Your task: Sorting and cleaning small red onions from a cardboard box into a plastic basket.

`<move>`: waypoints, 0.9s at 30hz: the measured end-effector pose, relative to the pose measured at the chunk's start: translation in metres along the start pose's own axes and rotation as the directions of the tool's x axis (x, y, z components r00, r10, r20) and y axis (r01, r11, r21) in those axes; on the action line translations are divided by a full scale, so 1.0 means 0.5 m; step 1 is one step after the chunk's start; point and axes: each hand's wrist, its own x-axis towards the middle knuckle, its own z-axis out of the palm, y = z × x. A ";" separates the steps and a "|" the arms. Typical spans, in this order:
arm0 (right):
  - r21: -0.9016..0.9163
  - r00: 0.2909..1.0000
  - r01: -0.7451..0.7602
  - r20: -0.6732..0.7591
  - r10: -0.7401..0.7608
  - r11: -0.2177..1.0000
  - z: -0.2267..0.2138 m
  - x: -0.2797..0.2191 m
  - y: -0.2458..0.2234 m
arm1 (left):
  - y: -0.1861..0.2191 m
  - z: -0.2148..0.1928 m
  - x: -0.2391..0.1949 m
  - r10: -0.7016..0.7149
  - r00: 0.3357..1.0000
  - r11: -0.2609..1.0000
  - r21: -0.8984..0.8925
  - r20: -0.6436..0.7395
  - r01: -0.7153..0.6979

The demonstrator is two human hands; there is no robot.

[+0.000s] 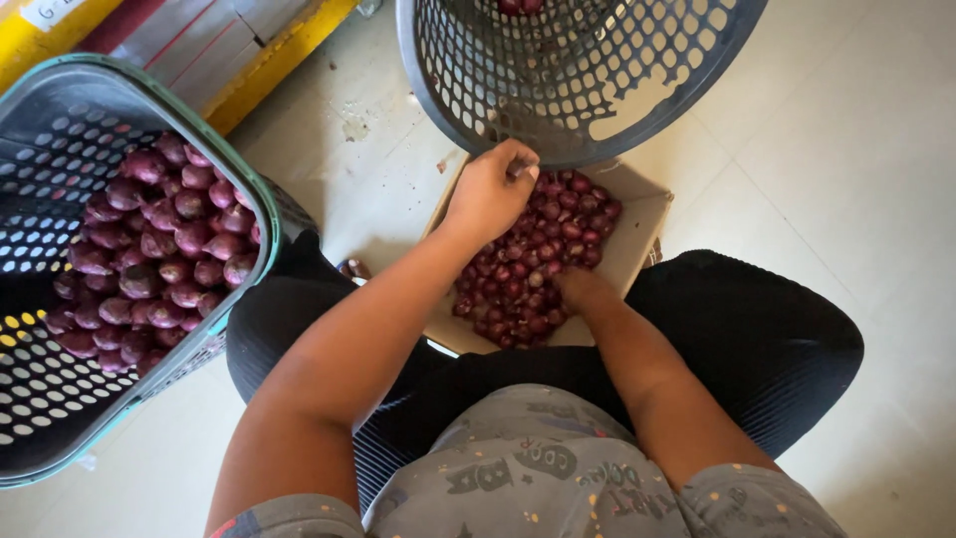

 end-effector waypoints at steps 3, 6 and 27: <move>0.159 0.997 -0.068 -0.016 0.072 0.985 -0.074 -0.006 -0.035 | -0.012 0.000 0.001 -0.008 0.999 1.000 0.016 0.041 0.007; 0.529 0.996 -0.073 -0.008 0.091 0.846 -0.210 -0.037 -0.079 | -0.048 0.015 0.003 -0.002 0.991 1.000 0.026 0.135 -0.002; 0.789 0.792 0.607 -0.610 0.009 0.099 -0.519 -0.304 -0.133 | 0.002 0.031 0.009 0.238 0.971 0.906 -0.364 0.019 -0.215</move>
